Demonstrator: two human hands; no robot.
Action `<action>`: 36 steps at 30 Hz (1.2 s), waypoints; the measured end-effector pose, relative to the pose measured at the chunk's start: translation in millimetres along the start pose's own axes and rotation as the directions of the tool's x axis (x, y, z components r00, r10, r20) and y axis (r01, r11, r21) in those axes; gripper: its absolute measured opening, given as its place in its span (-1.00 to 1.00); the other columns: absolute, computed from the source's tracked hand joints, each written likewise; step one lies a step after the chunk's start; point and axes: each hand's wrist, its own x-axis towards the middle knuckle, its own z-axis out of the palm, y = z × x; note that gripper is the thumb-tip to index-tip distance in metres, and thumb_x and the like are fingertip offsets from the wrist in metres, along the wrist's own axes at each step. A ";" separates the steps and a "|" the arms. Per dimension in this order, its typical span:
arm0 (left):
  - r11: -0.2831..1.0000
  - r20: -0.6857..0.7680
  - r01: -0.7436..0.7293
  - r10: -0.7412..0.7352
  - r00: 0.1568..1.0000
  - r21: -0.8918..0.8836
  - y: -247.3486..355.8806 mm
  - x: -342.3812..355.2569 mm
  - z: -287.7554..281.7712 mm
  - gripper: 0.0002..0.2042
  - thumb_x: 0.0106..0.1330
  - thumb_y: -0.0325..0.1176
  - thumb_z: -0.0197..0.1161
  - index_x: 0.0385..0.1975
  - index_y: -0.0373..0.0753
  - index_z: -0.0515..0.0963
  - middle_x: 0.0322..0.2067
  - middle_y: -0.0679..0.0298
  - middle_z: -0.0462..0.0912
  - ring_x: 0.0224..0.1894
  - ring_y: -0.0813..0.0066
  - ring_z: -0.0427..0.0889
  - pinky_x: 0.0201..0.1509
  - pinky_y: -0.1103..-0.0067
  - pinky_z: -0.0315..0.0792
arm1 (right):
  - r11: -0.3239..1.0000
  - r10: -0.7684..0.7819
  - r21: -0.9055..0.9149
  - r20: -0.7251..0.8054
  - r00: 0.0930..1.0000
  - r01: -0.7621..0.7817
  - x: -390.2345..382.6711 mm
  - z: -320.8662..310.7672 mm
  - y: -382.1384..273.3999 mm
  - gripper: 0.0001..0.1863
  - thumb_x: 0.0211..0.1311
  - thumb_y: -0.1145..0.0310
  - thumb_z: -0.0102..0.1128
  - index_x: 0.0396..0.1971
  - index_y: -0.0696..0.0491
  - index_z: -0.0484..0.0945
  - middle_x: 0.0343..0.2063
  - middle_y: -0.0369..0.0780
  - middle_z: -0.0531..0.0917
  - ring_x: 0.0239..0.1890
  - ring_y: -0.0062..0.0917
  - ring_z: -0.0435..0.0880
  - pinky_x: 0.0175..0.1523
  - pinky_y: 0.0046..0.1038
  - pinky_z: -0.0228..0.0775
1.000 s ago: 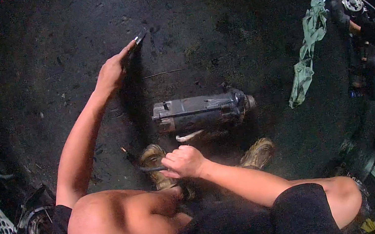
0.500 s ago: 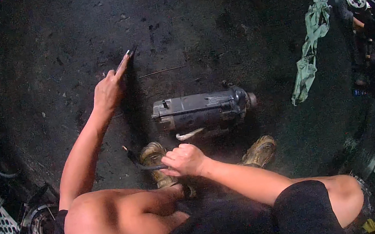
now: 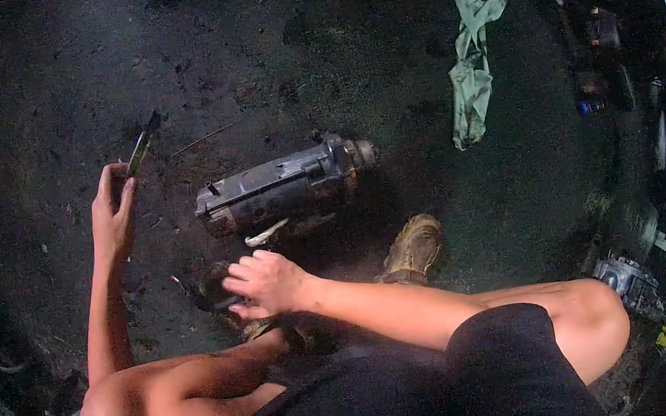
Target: The person dismantles a starter motor on a concrete floor by hand using a screwdriver and a metal blade. They scrape the exterior of the motor with the blade, unscrew a fastener with the screwdriver, and detach a black wire from the housing.
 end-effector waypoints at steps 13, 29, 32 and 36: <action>0.876 0.107 -0.109 0.179 0.978 -0.471 93.9 -46.1 17.8 -0.66 0.41 -0.56 0.13 0.16 -0.30 0.38 -0.02 0.11 0.59 0.07 0.33 0.63 0.16 0.45 0.48 | 0.299 0.704 0.948 -0.140 0.696 -0.112 93.3 -62.0 -14.1 -0.49 0.64 0.05 -0.06 0.26 0.17 0.40 0.16 -0.10 0.50 0.18 -0.45 0.50 0.26 -0.33 0.38; 0.932 0.140 -0.156 0.211 0.967 -0.327 60.4 -49.4 -10.2 -0.69 0.38 -0.49 0.22 0.11 -0.31 0.56 -0.20 0.18 0.57 -0.09 0.34 0.58 0.11 0.44 0.44 | 0.722 0.672 -0.468 0.301 0.676 -0.510 -11.9 -281.5 35.5 -0.72 0.50 0.16 0.06 -0.10 0.09 0.45 -0.46 0.04 0.68 -0.30 0.09 0.70 -0.21 0.04 0.51; 0.939 0.140 -0.133 0.185 0.973 -0.316 58.4 -55.1 -7.1 -0.70 0.37 -0.49 0.23 0.08 -0.32 0.56 -0.18 0.15 0.58 -0.09 0.31 0.59 0.11 0.43 0.45 | 0.656 0.697 -0.658 0.341 0.631 -0.369 -18.0 -275.0 29.8 -0.61 0.48 0.17 0.12 0.15 0.02 0.34 -0.47 0.00 0.70 -0.37 0.05 0.71 -0.30 0.02 0.56; 0.931 0.052 -0.274 0.295 0.954 -0.241 51.6 -60.0 -6.7 -0.68 0.35 -0.52 0.23 0.09 -0.25 0.57 -0.21 0.16 0.57 -0.16 0.27 0.61 -0.07 0.43 0.50 | 0.684 0.700 -0.603 0.382 0.604 -0.411 -13.0 -267.5 17.0 -0.38 0.44 0.26 0.16 0.44 -0.07 0.21 -0.45 0.08 0.69 -0.34 0.07 0.71 -0.22 0.00 0.57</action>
